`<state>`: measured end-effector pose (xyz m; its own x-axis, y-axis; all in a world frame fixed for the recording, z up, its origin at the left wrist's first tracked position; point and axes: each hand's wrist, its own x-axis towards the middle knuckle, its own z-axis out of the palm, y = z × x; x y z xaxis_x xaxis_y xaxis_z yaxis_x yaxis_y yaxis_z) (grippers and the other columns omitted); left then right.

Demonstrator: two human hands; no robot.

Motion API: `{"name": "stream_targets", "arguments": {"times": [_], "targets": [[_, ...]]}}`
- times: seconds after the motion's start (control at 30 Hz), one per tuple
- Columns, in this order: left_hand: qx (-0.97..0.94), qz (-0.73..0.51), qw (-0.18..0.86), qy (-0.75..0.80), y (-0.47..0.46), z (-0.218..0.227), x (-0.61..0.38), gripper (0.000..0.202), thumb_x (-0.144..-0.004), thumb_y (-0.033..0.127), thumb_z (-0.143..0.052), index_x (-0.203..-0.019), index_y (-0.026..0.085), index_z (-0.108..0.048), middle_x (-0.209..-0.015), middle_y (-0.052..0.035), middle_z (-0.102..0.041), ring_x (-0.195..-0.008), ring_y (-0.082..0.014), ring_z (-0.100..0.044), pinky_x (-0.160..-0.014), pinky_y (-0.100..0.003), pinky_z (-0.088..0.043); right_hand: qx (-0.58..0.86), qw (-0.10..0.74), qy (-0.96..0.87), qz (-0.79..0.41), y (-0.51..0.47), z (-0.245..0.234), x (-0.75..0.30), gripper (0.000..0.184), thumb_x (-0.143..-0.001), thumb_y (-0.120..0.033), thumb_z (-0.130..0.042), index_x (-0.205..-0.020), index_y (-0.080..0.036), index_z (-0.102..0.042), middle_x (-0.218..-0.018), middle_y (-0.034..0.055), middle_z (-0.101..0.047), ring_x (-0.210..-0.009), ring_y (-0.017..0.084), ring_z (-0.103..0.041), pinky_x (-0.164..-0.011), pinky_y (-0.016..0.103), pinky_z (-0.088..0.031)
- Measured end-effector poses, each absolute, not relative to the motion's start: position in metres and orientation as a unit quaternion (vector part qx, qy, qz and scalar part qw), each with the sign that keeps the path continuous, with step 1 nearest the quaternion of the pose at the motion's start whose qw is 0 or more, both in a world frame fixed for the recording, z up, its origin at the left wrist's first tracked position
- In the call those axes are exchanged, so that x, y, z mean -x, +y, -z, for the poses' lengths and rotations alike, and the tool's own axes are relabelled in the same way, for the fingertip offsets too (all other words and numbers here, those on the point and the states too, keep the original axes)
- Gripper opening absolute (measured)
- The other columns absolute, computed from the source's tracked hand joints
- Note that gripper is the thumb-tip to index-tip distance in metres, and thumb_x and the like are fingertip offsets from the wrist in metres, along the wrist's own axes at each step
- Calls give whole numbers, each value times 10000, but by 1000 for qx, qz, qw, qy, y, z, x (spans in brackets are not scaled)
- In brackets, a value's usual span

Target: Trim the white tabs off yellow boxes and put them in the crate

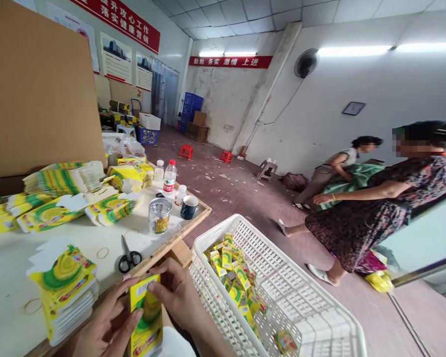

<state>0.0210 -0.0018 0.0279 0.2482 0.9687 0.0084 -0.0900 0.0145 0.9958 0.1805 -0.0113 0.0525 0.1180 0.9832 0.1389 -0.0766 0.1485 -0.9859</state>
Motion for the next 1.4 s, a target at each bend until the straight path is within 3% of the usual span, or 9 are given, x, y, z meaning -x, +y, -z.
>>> {"name": "stream_targets", "arguments": {"times": [0.17,0.27,0.33,0.4,0.53,0.77,1.03,1.2,1.4], "targets": [[-604,-428,540,401,1,-38,-17,488,-910,429,-599,-1366,281,-513,-1325,-78,-684,-1225,-278,-639,-964,-352,-589,537,533,-526,-390,-21,-67,-205,231,-860,-405,-667,-971,-203,-679,-840,28,-675,-750,174,-609,-678,280,-470],[-663,-458,391,446,18,-38,0,462,-938,386,-553,-1382,269,-501,-1374,-90,-639,-1270,-275,-602,-1051,-404,-525,676,492,-536,-114,-28,-76,-254,238,-894,-375,-559,-970,-201,-705,-832,54,-650,-760,212,-583,-719,348,-463],[-699,-462,236,491,33,-32,16,497,-918,383,-574,-1391,254,-498,-1475,-111,-541,-1380,-303,-481,-1154,-473,-398,728,449,-514,68,-31,-78,-285,272,-862,-417,-572,-932,-205,-728,-932,100,-633,-909,282,-574,-842,452,-447],[-733,-424,154,509,47,-22,30,621,-915,378,-564,-1485,218,-378,-1549,-152,-437,-1444,-323,-379,-1184,-533,-322,739,425,-509,117,-32,-74,-301,323,-837,-455,-590,-983,-201,-726,-1005,127,-629,-935,302,-570,-851,484,-451],[-769,-305,77,556,60,0,45,643,-891,300,-577,-1482,133,-387,-1557,-228,-400,-1458,-396,-322,-1146,-665,-276,705,443,-549,-74,-18,-52,-266,303,-848,-425,-602,-1012,-193,-708,-931,98,-662,-722,219,-593,-677,362,-496],[-788,-290,74,538,46,5,52,423,-897,243,-573,-1317,228,-625,-1397,-81,-631,-1314,-284,-563,-1104,-469,-478,553,491,-531,-414,21,-24,-150,337,-870,-487,-638,-931,-168,-730,-794,63,-724,-700,192,-626,-654,294,-467],[-766,-373,95,514,39,17,54,370,-917,315,-555,-1263,253,-670,-1329,-58,-685,-1250,-262,-621,-1095,-434,-486,508,533,-455,-502,57,-7,-101,380,-701,-507,-794,-814,-163,-678,-684,14,-663,-643,166,-622,-616,267,-475],[-743,-409,137,512,41,22,56,465,-917,314,-561,-1379,263,-554,-1387,-74,-642,-1284,-287,-585,-1052,-426,-517,488,575,-410,-513,59,-3,-98,366,-675,-463,-811,-843,-183,-644,-697,-9,-632,-659,154,-598,-647,272,-467],[-713,-421,178,532,49,40,62,625,-925,331,-564,-1510,303,-347,-1544,-87,-470,-1400,-313,-439,-1139,-492,-405,457,611,-352,-543,65,4,-105,586,-560,-530,-867,-978,-171,-667,-687,-10,-621,-631,157,-576,-643,292,-463]]}}
